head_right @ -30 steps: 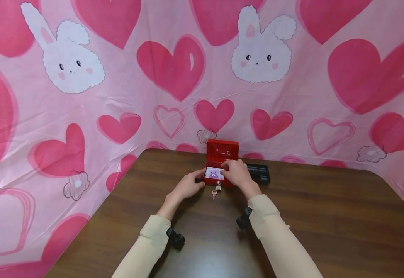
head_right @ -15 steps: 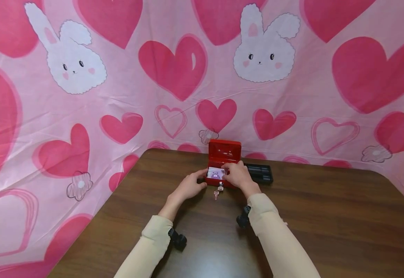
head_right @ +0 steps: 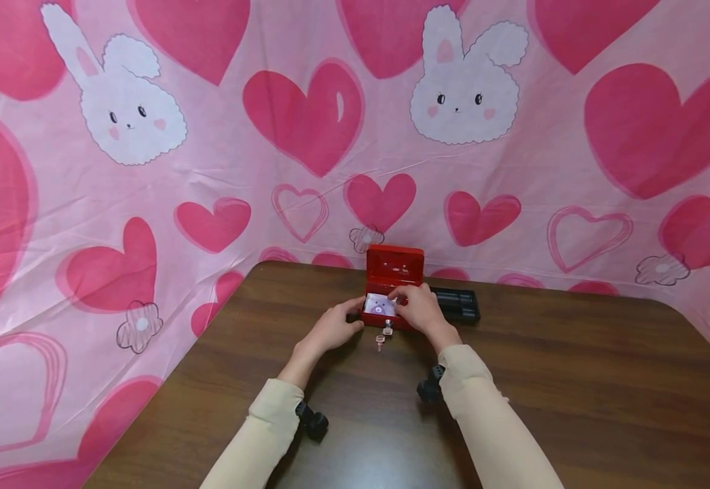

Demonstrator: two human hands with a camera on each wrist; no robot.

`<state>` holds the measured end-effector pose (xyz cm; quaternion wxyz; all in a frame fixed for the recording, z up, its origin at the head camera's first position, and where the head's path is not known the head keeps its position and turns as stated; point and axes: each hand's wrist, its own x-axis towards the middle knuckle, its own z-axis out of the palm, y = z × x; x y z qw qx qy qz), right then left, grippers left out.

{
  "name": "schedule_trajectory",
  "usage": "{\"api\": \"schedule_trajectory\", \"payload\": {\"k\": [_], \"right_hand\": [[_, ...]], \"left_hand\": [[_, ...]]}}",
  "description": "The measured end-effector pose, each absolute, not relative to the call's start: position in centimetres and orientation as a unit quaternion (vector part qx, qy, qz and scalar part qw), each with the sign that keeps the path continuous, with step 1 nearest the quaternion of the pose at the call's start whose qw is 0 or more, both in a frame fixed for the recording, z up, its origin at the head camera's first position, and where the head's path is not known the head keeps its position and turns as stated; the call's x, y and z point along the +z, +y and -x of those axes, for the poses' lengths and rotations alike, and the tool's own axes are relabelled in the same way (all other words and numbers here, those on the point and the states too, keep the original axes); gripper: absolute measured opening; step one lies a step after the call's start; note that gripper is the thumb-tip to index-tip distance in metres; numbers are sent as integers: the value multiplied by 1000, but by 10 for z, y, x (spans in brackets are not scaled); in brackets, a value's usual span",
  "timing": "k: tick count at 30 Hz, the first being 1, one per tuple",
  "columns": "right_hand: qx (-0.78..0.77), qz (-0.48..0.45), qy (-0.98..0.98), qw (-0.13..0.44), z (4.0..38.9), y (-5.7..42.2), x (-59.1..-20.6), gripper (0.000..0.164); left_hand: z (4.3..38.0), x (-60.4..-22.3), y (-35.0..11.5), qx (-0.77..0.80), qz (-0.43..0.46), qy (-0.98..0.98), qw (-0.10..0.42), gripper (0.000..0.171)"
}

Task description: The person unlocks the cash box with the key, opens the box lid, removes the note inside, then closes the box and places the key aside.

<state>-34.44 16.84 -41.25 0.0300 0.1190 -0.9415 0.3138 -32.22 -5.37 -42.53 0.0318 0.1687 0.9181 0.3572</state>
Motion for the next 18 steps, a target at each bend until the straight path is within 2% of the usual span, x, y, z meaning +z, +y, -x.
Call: {"api": "schedule_trajectory", "payload": {"k": [6,13,18], "right_hand": [[317,-117,-940,40,341,168,-414,24],[296,-140,-941,89,337,167,-414,26],[318,-135,-933,103,334,168,-415,28]], "left_hand": [[323,-426,-53,353,-171,919,29,57],[323,-426,-54,352,-168,920,32,58],[323,-427,-54,358,-166,918,31,58]]}}
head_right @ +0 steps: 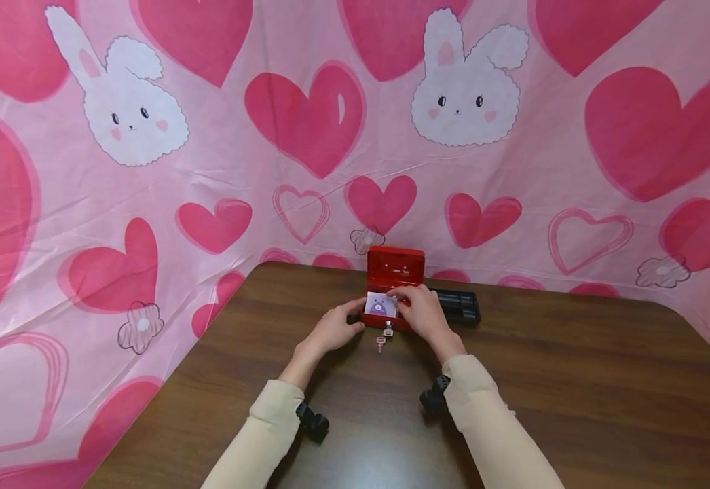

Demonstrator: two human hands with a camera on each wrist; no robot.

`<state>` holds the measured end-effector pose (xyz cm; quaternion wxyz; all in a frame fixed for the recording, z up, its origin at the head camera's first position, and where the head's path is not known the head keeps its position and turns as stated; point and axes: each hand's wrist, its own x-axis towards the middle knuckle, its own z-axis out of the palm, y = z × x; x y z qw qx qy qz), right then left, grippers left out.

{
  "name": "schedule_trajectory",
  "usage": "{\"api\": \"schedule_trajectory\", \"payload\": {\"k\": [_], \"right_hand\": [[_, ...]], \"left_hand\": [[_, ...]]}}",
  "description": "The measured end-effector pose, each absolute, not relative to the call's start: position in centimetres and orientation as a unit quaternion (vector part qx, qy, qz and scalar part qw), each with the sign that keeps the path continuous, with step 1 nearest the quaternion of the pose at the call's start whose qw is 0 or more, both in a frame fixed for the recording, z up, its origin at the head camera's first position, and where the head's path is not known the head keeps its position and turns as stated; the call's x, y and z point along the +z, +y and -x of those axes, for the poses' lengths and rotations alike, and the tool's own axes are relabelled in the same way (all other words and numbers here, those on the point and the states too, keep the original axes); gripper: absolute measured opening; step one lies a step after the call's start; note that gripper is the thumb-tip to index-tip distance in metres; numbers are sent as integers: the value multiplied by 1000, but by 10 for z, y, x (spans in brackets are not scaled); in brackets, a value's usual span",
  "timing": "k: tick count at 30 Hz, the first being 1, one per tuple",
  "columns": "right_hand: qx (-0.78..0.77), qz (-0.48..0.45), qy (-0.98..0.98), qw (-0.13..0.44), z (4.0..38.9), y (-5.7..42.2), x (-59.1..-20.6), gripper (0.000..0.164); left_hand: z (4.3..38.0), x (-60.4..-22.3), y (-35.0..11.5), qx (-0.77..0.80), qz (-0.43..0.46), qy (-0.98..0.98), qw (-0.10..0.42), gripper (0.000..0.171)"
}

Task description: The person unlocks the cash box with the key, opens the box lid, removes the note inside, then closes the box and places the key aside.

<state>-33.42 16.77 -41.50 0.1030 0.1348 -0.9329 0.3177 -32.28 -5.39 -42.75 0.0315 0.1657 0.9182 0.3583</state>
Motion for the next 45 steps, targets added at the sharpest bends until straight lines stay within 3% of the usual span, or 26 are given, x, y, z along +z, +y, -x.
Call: {"api": "schedule_trajectory", "payload": {"k": [6,17,33,45], "right_hand": [[359,-125,-918,113,328,170,-415,33],[416,-118,-882,188,313,177,-403,31],[432,-104,-873,200,293,195,-397,31],[434,-132,-878,155,279,224,-381,34]], "left_hand": [[323,-429,-54,358,-168,918,32,57],[323,-428,-54,362,-165,917,33,58],[324,-428,-54,360,-161,918,31,58],[325,-430,-54,357,-160,920,27,60]]}}
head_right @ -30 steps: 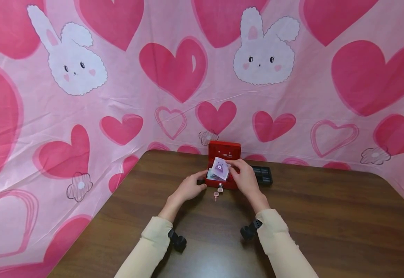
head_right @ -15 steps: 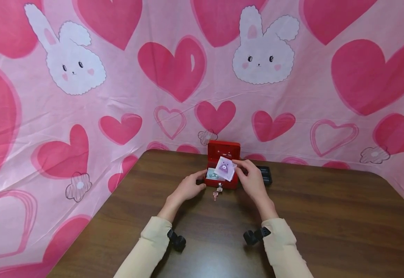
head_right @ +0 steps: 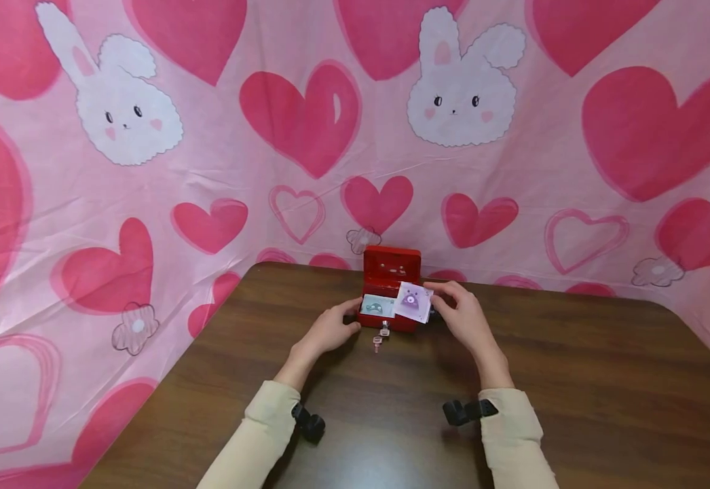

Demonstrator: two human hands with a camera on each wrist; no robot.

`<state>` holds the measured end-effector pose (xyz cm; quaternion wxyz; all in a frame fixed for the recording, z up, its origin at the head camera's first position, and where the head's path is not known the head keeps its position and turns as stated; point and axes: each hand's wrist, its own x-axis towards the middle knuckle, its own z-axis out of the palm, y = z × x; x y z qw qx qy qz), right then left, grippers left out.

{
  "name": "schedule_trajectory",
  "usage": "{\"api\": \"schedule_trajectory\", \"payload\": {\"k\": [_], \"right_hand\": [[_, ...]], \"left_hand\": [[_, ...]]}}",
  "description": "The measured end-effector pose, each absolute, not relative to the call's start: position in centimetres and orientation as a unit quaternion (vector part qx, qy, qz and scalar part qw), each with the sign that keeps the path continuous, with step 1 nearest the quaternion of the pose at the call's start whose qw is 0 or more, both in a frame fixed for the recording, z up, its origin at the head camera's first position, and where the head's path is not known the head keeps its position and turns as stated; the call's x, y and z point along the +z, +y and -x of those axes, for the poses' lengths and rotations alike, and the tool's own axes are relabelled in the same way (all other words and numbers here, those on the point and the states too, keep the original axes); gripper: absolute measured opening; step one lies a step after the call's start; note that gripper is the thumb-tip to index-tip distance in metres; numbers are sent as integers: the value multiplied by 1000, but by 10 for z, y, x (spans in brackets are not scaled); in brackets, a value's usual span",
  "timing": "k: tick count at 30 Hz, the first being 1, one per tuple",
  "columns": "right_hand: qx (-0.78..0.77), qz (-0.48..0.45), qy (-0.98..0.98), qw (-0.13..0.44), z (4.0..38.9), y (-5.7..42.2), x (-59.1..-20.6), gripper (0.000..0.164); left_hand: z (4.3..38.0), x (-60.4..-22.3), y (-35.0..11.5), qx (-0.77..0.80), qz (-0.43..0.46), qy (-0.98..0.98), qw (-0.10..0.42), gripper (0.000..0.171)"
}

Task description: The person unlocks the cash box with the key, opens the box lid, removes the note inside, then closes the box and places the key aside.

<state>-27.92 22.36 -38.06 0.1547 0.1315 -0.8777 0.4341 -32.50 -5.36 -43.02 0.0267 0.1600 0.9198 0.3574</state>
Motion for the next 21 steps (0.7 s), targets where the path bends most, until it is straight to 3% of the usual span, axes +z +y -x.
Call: {"api": "schedule_trajectory", "payload": {"k": [21], "right_hand": [[423,-125,-896,41,275,257,-385,38]], "left_hand": [[325,-429,-53,362,-158,918,35,61]]}}
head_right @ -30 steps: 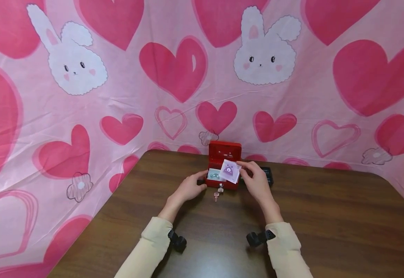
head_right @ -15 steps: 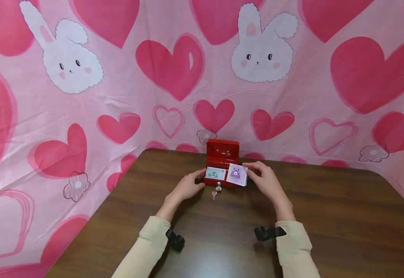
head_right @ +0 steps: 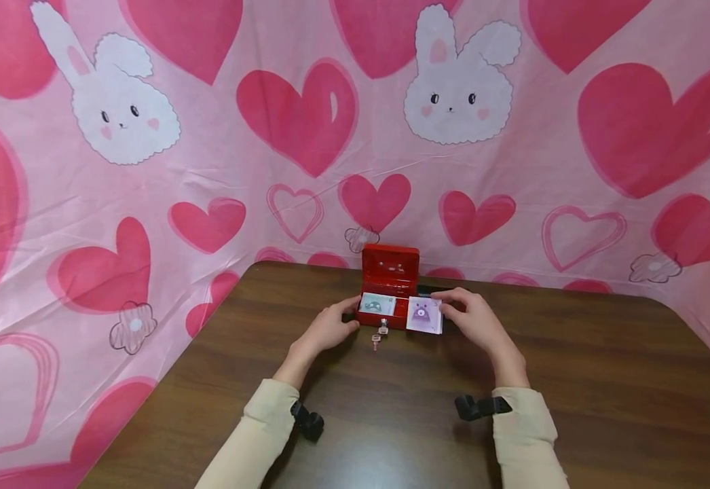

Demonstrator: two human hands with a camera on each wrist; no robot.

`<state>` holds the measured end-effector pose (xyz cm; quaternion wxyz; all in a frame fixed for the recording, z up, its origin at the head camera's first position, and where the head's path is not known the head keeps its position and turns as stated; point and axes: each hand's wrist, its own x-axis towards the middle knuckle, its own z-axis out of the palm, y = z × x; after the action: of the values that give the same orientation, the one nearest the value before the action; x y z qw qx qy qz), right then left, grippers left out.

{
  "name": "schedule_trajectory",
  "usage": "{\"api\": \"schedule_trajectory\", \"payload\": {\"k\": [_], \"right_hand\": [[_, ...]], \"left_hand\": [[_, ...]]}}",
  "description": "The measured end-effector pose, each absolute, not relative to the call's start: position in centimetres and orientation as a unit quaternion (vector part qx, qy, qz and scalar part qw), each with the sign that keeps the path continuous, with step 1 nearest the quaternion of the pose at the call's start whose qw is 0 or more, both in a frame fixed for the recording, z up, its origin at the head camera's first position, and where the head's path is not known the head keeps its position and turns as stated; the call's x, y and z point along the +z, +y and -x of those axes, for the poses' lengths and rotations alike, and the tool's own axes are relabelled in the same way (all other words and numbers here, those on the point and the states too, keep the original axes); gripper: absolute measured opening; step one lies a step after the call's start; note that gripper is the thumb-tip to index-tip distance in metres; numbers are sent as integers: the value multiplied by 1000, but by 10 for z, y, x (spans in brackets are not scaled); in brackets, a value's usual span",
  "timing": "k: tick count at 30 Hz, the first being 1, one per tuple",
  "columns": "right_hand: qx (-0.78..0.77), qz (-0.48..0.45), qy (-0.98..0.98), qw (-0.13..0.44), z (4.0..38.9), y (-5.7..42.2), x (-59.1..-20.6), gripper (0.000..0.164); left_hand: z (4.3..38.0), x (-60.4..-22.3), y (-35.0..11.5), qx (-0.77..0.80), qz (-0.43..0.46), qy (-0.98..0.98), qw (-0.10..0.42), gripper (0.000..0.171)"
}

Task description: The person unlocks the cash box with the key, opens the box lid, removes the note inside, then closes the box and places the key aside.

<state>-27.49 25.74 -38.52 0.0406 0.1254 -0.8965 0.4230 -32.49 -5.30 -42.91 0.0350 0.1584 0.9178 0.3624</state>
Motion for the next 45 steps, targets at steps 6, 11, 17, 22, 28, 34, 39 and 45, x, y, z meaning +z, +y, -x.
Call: {"api": "schedule_trajectory", "payload": {"k": [6,11,17,22,28,34,39,45], "right_hand": [[408,-136,-903,25,274,267,-388,37],[409,-122,-904,9,272,273,-391,36],[404,-118,-907,-20,272,277,-395,36],[388,-129,-912,-31,278,278,-400,35],[390,-135,-910,-43,285,279,-406,35],[394,-150,-906,-39,285,278,-410,36],[370,-131,-920,-7,282,277,-407,36],[354,-139,-925,23,282,273,-403,35]], "left_hand": [[325,-430,-53,361,-155,919,39,61],[325,-431,-53,364,-159,917,37,61],[325,-431,-53,364,-167,916,33,60],[326,-430,-52,359,-168,917,29,59],[325,-429,-52,359,-165,918,27,59],[325,-429,-52,357,-164,919,26,58],[325,-429,-52,356,-167,919,26,58],[326,-429,-52,356,-172,918,24,58]]}}
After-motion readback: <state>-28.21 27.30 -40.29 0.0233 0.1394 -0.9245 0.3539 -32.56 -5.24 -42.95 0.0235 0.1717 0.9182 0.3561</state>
